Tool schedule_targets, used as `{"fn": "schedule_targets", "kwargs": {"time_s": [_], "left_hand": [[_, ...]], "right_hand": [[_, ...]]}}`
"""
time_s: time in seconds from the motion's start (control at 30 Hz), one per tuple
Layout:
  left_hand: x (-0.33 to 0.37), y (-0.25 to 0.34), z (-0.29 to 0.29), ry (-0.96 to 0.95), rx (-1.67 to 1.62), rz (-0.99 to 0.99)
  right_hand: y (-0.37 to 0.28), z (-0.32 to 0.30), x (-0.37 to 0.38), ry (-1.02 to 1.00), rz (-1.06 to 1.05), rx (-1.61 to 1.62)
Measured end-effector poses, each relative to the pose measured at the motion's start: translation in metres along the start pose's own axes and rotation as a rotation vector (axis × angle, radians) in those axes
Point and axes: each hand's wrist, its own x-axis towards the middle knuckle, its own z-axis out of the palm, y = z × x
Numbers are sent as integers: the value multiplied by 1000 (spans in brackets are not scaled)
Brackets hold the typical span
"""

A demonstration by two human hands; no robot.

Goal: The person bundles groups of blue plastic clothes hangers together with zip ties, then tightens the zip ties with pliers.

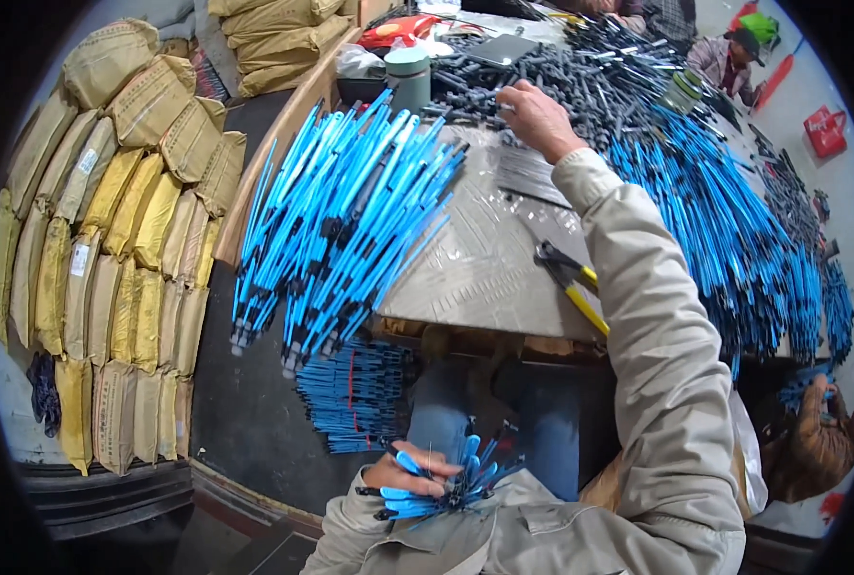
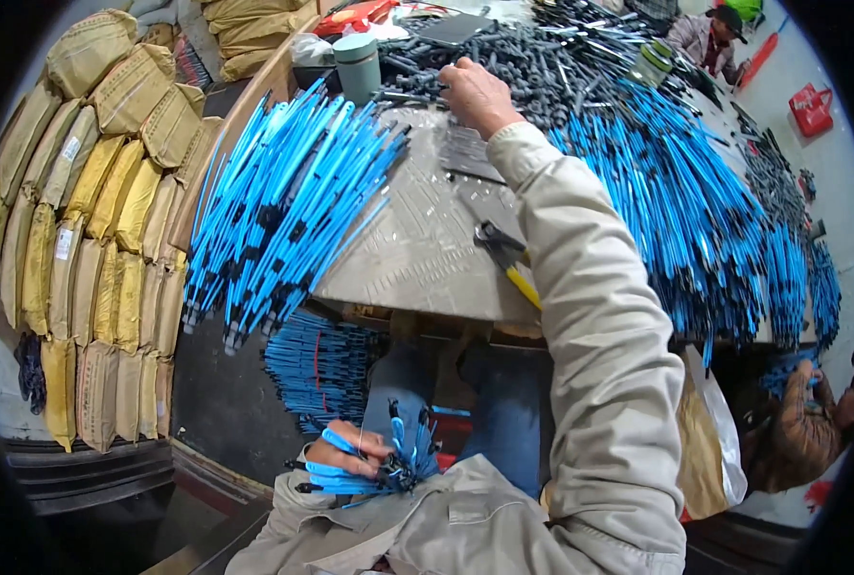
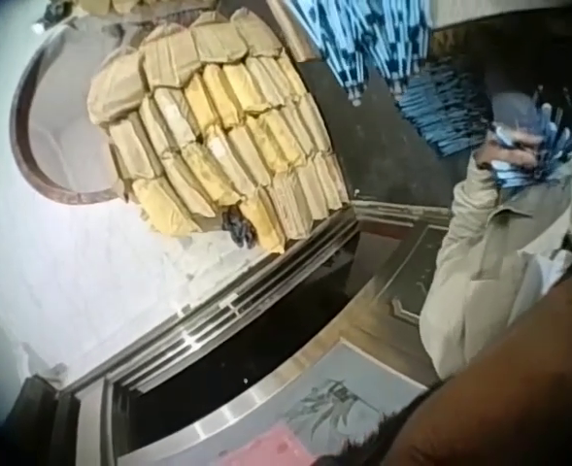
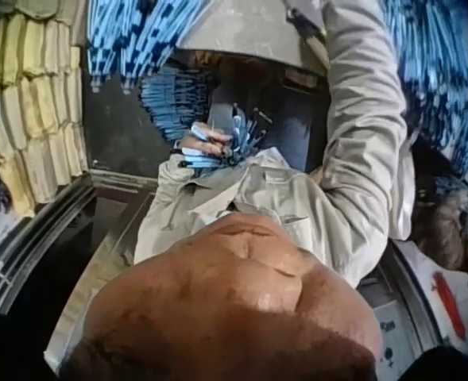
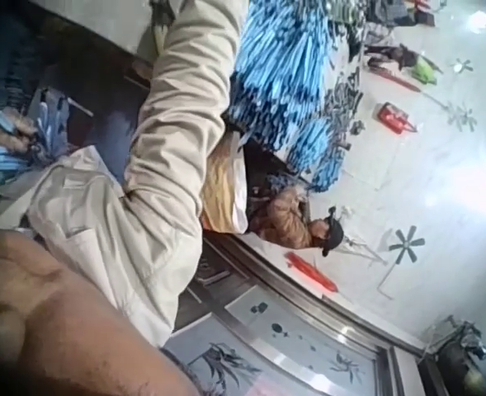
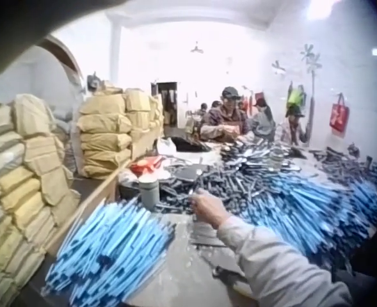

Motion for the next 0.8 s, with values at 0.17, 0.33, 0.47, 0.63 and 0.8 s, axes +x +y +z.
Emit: {"fn": "schedule_targets", "kwargs": {"time_s": [0.17, 0.33, 0.47, 0.63, 0.8], "left_hand": [[-3, 1, -14, 32, -57, 29], [-7, -7, -31, -70, 12, 45], [-1, 13, -16, -127, 163, -78], [-7, -6, 17, -73, 92, 76], [-12, -6, 59, -31, 261, 188]], "right_hand": [[10, 43, 48, 170, -61, -121], [-12, 24, 39, 234, -11, -43], [-88, -68, -48, 40, -17, 882], [-162, -82, -205, -416, 251, 1443], [-204, -84, -294, -314, 193, 1716]]}}
